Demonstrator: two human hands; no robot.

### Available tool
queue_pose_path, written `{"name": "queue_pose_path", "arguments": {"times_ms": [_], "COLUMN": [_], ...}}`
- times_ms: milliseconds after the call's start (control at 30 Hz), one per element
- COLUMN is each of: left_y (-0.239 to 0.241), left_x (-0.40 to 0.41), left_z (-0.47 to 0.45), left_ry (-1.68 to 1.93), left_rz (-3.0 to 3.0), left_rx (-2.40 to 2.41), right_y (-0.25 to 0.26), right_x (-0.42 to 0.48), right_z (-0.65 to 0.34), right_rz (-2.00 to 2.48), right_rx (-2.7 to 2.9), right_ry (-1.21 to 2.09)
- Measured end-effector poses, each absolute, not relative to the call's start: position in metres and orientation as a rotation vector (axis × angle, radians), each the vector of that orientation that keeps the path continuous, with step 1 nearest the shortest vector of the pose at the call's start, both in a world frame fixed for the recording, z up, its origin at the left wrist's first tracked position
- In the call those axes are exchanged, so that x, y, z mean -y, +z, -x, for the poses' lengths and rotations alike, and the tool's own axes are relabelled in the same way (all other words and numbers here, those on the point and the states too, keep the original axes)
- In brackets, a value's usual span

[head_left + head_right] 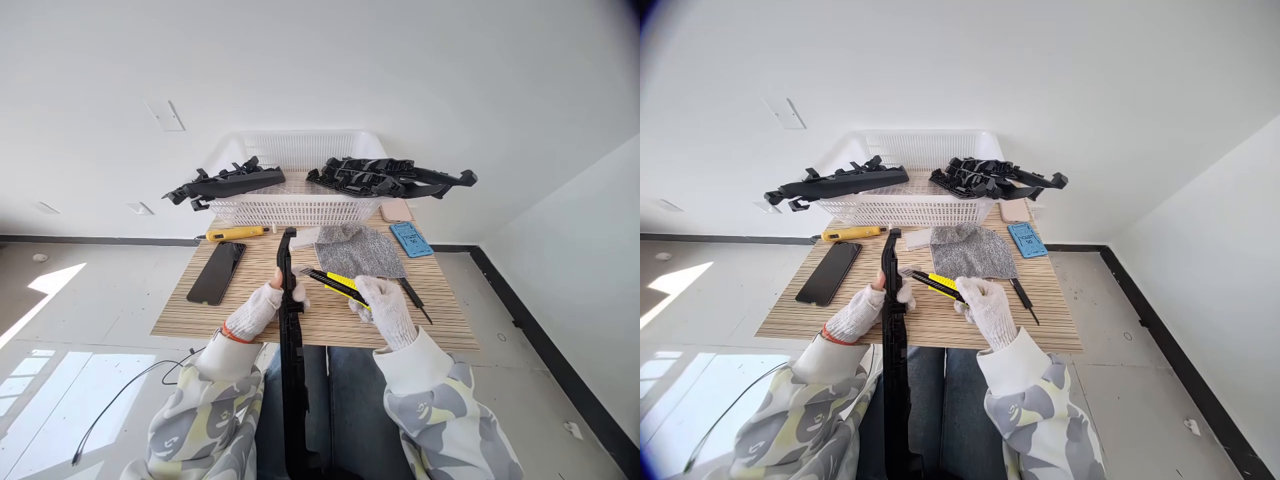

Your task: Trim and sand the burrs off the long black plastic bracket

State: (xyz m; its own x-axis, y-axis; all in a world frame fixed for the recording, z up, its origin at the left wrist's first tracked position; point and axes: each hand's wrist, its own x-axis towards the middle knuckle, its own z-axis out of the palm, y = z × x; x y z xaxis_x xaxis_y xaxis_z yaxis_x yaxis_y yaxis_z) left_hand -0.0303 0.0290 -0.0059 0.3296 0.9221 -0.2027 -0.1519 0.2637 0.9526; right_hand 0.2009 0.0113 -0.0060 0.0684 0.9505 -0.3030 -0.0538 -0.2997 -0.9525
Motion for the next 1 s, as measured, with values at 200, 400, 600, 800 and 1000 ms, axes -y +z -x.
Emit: {"name": "queue_pose_path", "arguments": {"times_ms": [200, 400, 600, 800, 1000], "left_y": [0.003, -0.002, -0.011, -0.011, -0.017], "left_x": [-0.029, -0.028, -0.029, -0.03, -0.035], "left_z": [0.027, 0.03, 0.032, 0.03, 0.029], "left_ry": [0.899, 0.871, 0.908, 0.923, 0.906], "left_rz": [-0.849, -0.852, -0.899, -0.894, -0.986], "left_rx": [-0.86, -0.934, -0.914, -0.929, -1.005], "right_y": [-0.008, -0.003, -0.001, -0.001, -0.001], "right_x": [-0.01, -0.008, -0.007, -0.007, -0.009], "right_z": [-0.204, -0.204, -0.204, -0.202, -0.202], "right_rz": [1.396, 1.418, 1.532, 1.582, 1.538], "right_rx": [1.08, 1.184, 1.271, 1.208, 1.282], "right_ry": [1.433, 1.455, 1.443, 1.393, 1.462]}}
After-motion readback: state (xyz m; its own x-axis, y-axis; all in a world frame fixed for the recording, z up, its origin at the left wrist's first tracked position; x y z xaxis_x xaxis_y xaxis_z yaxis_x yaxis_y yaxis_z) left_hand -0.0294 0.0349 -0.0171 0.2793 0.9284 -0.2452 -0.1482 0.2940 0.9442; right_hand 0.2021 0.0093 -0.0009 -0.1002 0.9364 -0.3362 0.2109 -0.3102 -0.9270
